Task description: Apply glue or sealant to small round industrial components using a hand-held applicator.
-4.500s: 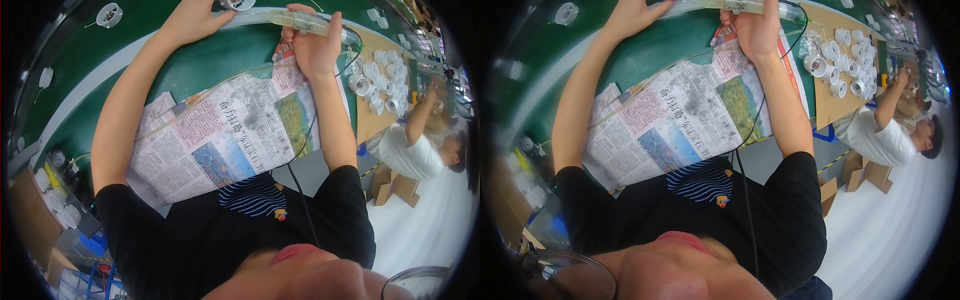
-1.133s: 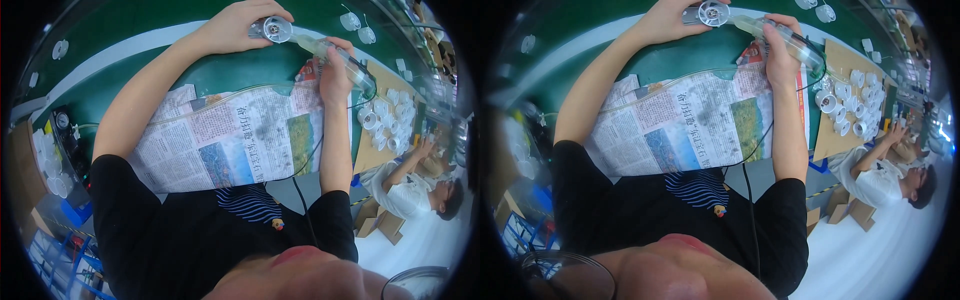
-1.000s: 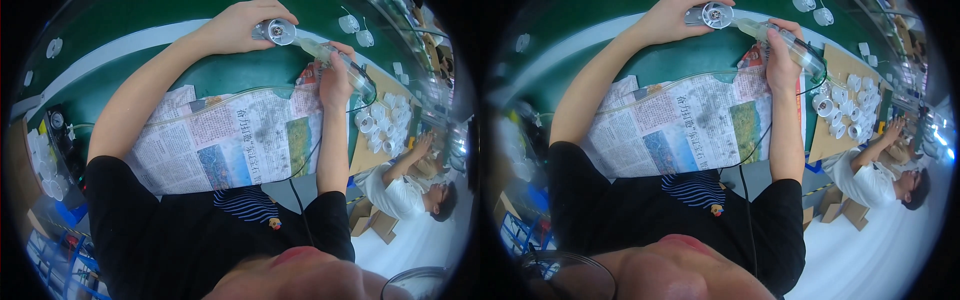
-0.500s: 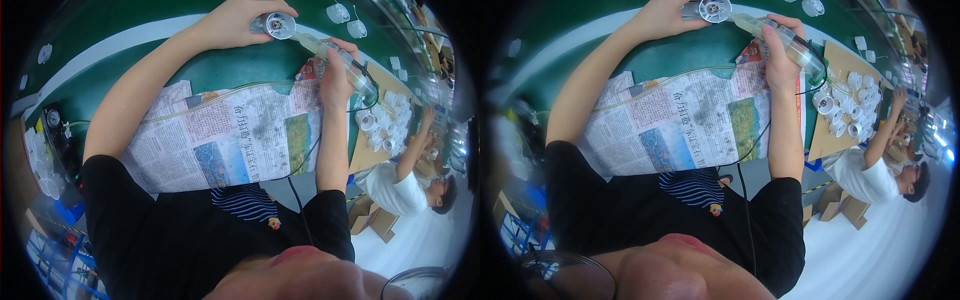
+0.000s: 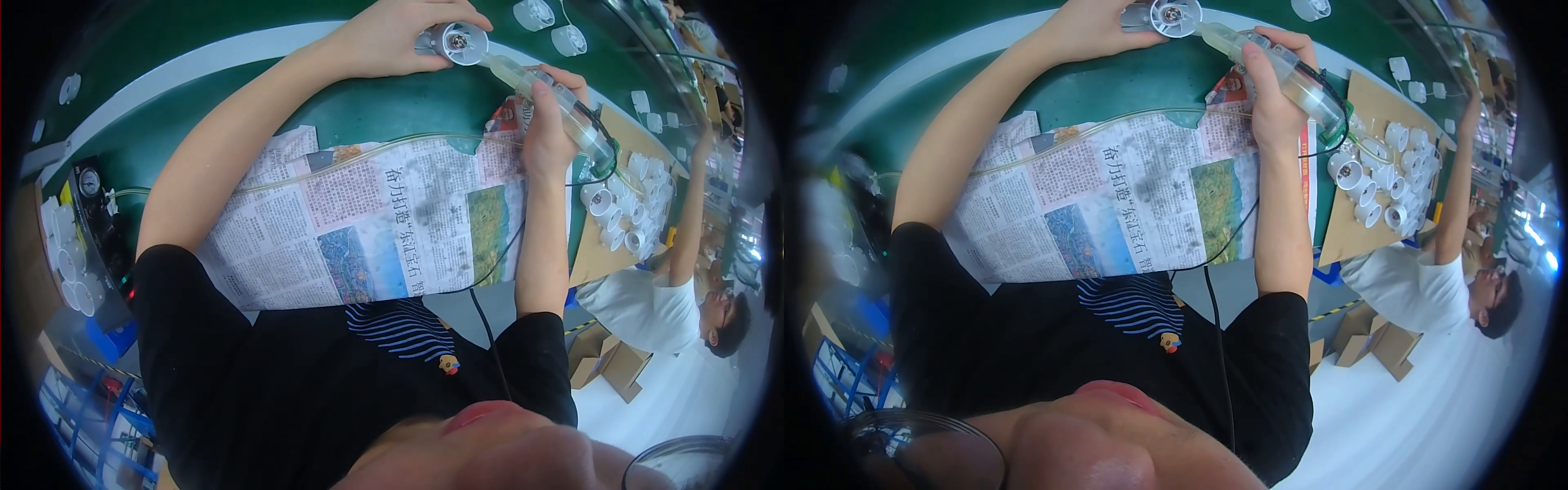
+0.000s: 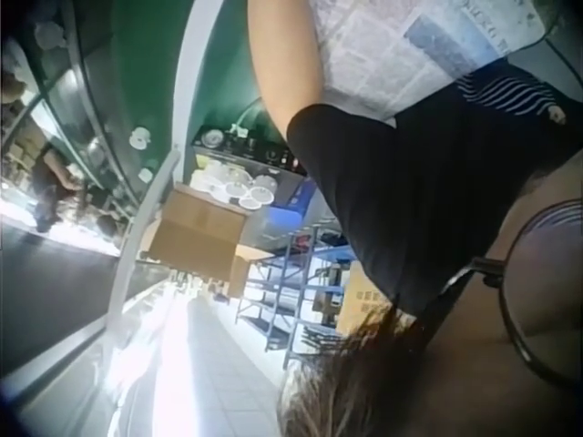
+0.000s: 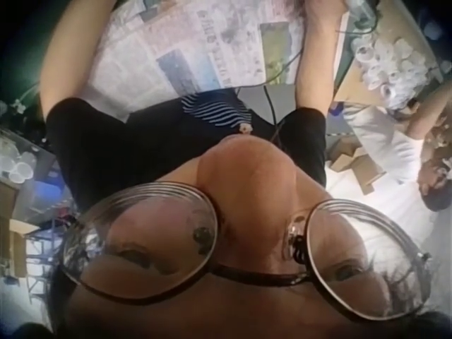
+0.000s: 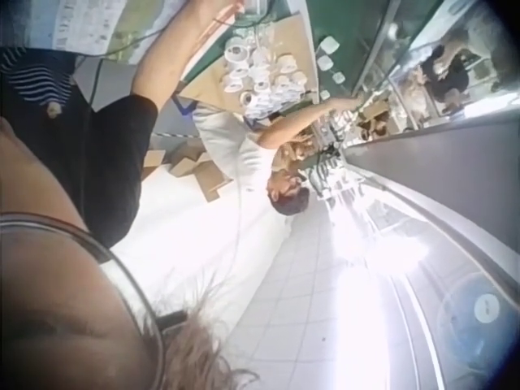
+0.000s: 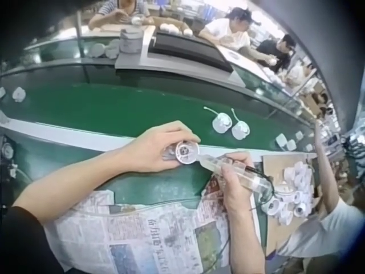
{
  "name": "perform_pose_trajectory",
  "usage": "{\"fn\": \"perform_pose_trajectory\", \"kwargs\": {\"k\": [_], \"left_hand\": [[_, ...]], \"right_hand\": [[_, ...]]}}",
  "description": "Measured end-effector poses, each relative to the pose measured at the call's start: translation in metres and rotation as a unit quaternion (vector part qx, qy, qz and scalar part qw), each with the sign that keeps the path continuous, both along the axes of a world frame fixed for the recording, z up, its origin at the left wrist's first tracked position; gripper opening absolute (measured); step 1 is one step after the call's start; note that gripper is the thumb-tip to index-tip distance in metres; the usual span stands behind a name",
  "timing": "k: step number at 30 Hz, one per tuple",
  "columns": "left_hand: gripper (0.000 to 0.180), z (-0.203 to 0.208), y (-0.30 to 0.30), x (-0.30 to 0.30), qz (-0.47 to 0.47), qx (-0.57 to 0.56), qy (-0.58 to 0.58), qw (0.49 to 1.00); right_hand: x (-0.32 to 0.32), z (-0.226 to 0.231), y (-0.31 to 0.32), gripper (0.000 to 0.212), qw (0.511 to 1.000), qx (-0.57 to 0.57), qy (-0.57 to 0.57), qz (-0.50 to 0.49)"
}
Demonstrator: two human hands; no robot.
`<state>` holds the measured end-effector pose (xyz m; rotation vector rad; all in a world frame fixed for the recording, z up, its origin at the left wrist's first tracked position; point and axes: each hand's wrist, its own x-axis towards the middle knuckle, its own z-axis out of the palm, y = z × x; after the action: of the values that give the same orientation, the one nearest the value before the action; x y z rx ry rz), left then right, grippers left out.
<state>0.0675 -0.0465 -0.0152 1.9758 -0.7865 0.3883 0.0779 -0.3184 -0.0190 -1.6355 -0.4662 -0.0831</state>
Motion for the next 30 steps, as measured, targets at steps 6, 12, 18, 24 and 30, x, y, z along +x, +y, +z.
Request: {"fn": "perform_pose_trajectory", "kwargs": {"k": [6,12,18,24,30], "left_hand": [[0.049,0.001,-0.001,0.000,-0.005,-0.015,-0.006,1.000],[0.049,-0.006,0.000,-0.001,0.052,0.022,0.013,0.998],[0.045,0.000,-0.001,0.005,0.340,0.174,-0.202,0.902],[0.037,0.001,-0.001,0.002,0.181,0.249,-0.230,0.923],[0.033,-0.010,-0.001,0.007,0.116,0.159,-0.156,0.968]], "right_hand": [[-0.004,0.003,0.001,0.024,1.000,-0.005,-0.010,-0.010],[-0.002,-0.001,0.000,0.025,0.997,-0.028,-0.070,-0.004],[0.003,0.004,0.000,0.026,0.999,0.044,-0.013,-0.022],[-0.002,0.007,0.002,0.026,0.995,0.088,0.051,-0.017],[-0.006,0.005,0.005,0.024,0.998,0.041,0.039,-0.013]]}}
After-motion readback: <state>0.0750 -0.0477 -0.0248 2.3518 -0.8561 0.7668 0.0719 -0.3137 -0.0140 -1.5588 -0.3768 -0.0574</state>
